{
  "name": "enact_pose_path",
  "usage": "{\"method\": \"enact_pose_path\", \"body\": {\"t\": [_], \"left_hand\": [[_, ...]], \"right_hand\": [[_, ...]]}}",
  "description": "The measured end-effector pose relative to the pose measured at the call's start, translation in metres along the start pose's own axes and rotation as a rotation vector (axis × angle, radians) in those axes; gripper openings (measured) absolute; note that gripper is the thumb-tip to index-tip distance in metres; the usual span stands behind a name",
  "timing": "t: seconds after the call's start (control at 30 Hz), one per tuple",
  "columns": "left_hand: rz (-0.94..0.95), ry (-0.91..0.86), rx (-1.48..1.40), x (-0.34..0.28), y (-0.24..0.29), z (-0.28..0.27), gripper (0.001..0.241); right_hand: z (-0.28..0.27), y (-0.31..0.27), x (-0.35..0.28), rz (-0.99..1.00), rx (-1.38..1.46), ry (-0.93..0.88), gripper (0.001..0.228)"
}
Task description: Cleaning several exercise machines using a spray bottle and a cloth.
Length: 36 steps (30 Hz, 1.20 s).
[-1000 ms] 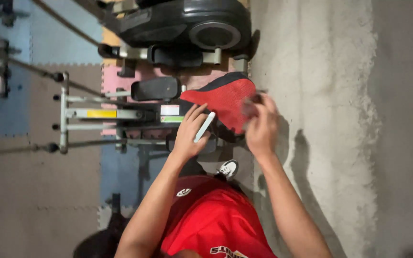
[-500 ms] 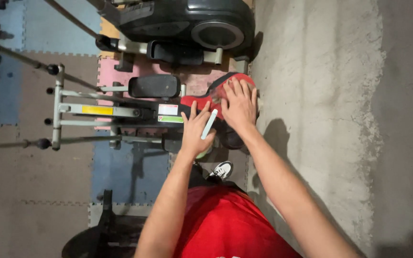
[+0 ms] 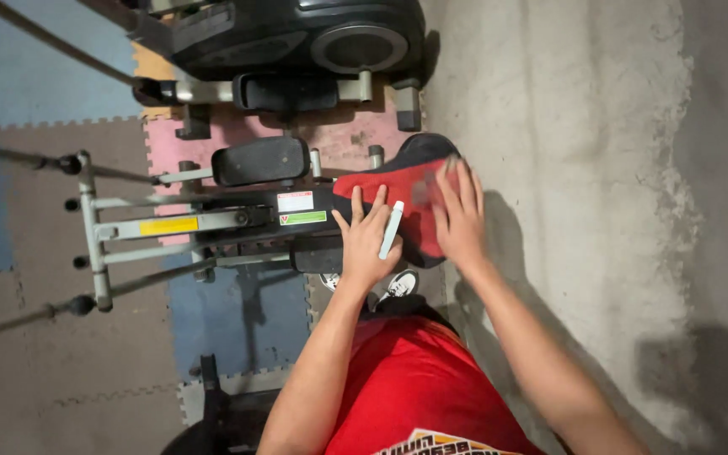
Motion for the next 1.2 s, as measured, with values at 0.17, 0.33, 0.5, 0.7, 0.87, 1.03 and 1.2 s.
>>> {"method": "enact_pose_path", "body": {"t": [0.17, 0.33, 0.5, 0.7, 0.87, 1.03, 1.2], "left_hand": [[0.027, -0.058, 0.002, 0.002, -0.002, -0.006, 0.05], [0.058, -0.067, 0.053, 0.002, 0.001, -0.009, 0.05], [0.06, -0.079, 0.116, 0.001, 0.004, -0.007, 0.056], [0.006, -0.008, 0.14, 0.0, 0.011, -0.009, 0.06], [-0.02, 0.151, -0.033, 0.002, 0.019, -0.031, 0.053], [0.063, 0.165, -0.235, 0.015, 0.036, -0.046, 0.047], [-0.08, 0.235, -0.145, 0.003, 0.007, -0.04, 0.048]], "right_hand": [[-0.023, -0.007, -0.064, 0.133, 0.043, 0.016, 0.056], [-0.028, 0.009, -0.054, 0.407, 0.217, 0.147, 0.049], [-0.012, 0.032, -0.009, 0.321, 0.167, 0.078, 0.047], [-0.034, -0.019, 0.091, 0.428, 0.192, -0.117, 0.041], [0.01, -0.034, 0.12, 0.522, 0.614, -0.316, 0.039], [0.04, -0.047, 0.112, 0.592, 1.16, -0.445, 0.044], [0.028, -0.001, 0.09, 0.762, 0.939, -0.312, 0.048]]}}
Point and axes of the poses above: each hand's wrist, its own x-axis towards the middle knuckle, its own z-axis out of the palm, y = z × x, the point moved 3 cm from there along x, towards the middle knuckle, and after that the axes turned 14 degrees about y, right-handed, at the moved point
